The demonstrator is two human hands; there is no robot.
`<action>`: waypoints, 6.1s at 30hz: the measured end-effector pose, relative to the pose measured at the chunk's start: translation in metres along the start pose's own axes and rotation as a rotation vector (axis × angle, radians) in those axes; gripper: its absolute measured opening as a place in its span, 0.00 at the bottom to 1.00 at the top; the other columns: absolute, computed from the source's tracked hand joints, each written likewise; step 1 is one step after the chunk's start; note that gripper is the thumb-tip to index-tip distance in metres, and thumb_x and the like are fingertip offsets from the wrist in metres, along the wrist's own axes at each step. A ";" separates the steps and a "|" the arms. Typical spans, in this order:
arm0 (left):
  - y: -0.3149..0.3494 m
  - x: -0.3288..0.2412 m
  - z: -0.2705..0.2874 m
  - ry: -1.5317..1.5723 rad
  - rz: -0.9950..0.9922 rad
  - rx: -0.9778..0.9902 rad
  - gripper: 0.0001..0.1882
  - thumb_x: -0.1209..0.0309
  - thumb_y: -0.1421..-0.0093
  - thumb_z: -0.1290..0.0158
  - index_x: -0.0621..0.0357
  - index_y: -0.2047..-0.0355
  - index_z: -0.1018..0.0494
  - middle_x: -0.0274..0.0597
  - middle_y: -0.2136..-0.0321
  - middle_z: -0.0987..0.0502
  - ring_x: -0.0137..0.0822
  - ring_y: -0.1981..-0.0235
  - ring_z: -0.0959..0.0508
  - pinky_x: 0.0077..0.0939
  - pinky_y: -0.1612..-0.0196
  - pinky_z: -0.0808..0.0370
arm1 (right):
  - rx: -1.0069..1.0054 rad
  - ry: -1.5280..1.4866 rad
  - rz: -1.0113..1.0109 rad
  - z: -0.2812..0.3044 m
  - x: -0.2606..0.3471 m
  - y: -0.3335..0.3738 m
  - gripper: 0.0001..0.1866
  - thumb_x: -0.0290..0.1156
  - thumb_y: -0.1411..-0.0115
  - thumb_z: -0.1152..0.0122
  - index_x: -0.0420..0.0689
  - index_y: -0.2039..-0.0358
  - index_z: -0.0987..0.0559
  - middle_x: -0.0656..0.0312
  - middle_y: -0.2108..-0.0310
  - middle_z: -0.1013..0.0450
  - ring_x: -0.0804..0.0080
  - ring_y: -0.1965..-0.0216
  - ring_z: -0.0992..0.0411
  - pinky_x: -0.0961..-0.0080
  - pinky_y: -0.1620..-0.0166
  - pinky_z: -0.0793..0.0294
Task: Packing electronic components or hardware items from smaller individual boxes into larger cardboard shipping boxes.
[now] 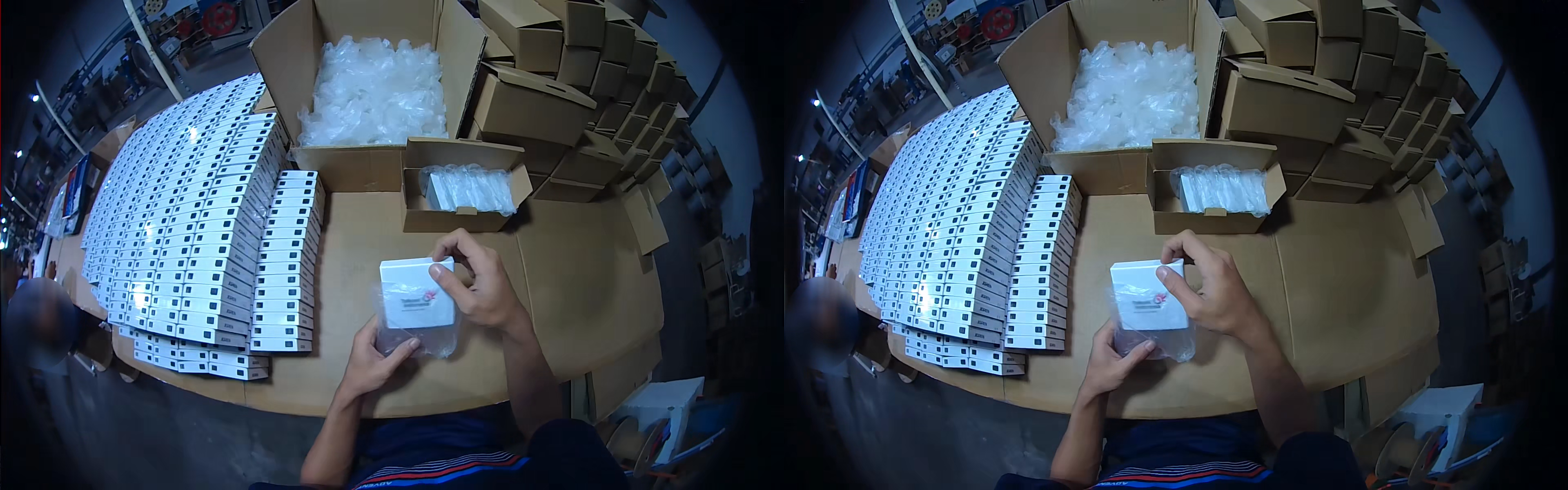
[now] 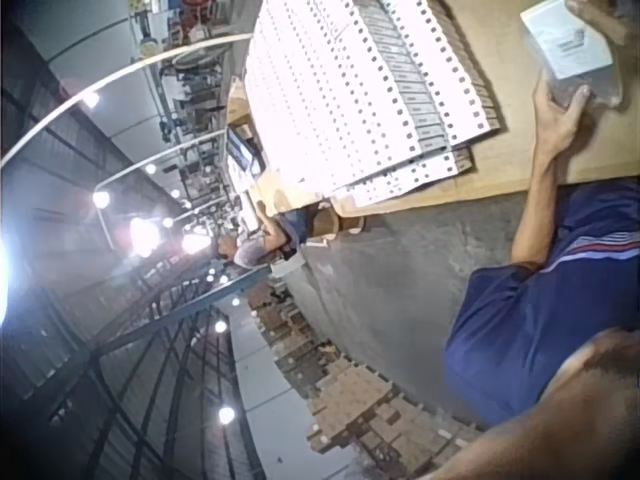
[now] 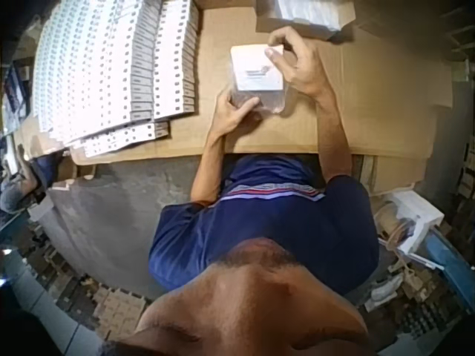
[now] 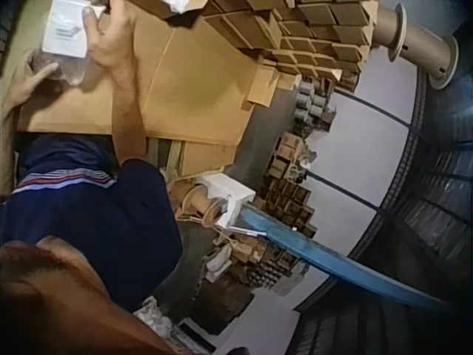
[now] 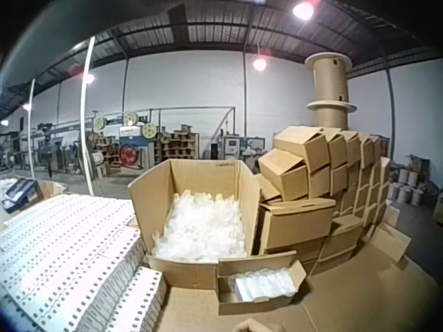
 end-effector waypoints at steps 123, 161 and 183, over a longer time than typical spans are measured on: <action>-0.115 -0.045 0.019 -0.782 -0.413 -0.070 0.27 0.74 0.35 0.44 0.57 0.35 0.33 0.57 0.42 0.27 0.56 0.41 0.27 0.42 0.36 0.31 | -0.242 0.524 0.183 0.039 0.002 -0.020 0.10 0.19 0.47 0.28 0.39 0.66 0.22 0.54 0.69 0.27 0.54 0.67 0.25 0.64 0.64 0.24; -0.143 -0.015 -0.007 -1.194 -0.367 -0.125 0.40 0.69 0.38 0.41 0.64 0.29 0.45 0.58 0.47 0.26 0.58 0.51 0.24 0.46 0.46 0.26 | -0.281 1.095 -0.124 -0.024 -0.096 -0.046 0.25 0.40 0.36 0.39 0.38 0.42 0.24 0.49 0.32 0.40 0.44 0.31 0.45 0.39 0.36 0.47; 0.107 -0.057 0.098 -1.196 -0.312 -0.586 0.21 0.79 0.46 0.39 0.61 0.50 0.24 0.49 0.46 0.27 0.53 0.41 0.28 0.49 0.37 0.30 | 0.506 0.566 0.422 -0.199 -0.012 0.016 0.30 0.33 0.44 0.34 0.53 0.39 0.25 0.59 0.28 0.41 0.48 0.26 0.49 0.31 0.30 0.52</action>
Point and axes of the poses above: each hand's wrist, its own y-axis away from the middle knuckle, its own z-axis out of the back of the hand, x = y × z, the point moved 5 cm from there along -y, towards the middle knuckle
